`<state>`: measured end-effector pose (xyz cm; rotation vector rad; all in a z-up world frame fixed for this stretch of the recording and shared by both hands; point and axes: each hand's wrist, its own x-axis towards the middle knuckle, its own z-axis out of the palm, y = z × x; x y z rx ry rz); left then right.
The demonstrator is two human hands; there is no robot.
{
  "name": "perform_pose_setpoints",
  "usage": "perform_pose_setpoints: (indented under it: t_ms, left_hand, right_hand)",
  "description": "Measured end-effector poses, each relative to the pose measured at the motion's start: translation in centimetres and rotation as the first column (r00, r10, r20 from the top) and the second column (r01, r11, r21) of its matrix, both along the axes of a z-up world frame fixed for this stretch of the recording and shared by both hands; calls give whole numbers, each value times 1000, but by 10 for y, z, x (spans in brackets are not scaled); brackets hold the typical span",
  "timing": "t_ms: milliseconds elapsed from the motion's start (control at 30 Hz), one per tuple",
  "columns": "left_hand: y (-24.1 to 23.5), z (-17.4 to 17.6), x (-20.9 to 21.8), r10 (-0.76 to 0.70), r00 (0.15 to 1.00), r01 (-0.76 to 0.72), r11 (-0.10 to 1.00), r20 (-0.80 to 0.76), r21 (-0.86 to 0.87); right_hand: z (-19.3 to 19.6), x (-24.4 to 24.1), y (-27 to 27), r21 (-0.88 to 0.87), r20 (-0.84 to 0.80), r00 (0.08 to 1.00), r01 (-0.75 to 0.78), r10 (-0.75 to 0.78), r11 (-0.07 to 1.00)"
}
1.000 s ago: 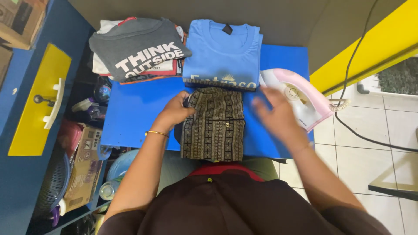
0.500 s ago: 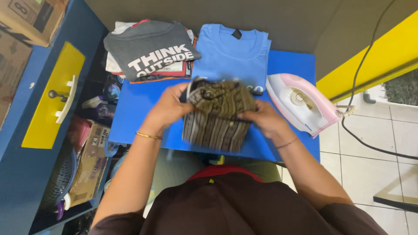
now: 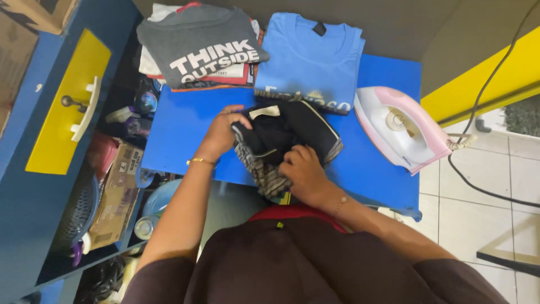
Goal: Ironing and folding various items of clothing on a flat work surface
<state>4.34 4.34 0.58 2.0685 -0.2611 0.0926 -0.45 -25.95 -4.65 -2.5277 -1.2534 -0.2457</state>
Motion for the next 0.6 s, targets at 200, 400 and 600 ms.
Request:
perform_pose_setpoints:
  t_ms: [200,400,600]
  left_hand:
    - [18,29,-41,285,956,-282,958,-61,56]
    - [-28,54,-78,177,980,-197,931,91,306]
    - [-38,53,-58,101,977,14,848,-187,530]
  right_hand:
    - [102,-15,-1,125,-198,975,-78,102,989]
    - [80,51,-48,205,-141,958,277,-251,939]
    - [77,68,-41,75,-309,847,474,-432,877]
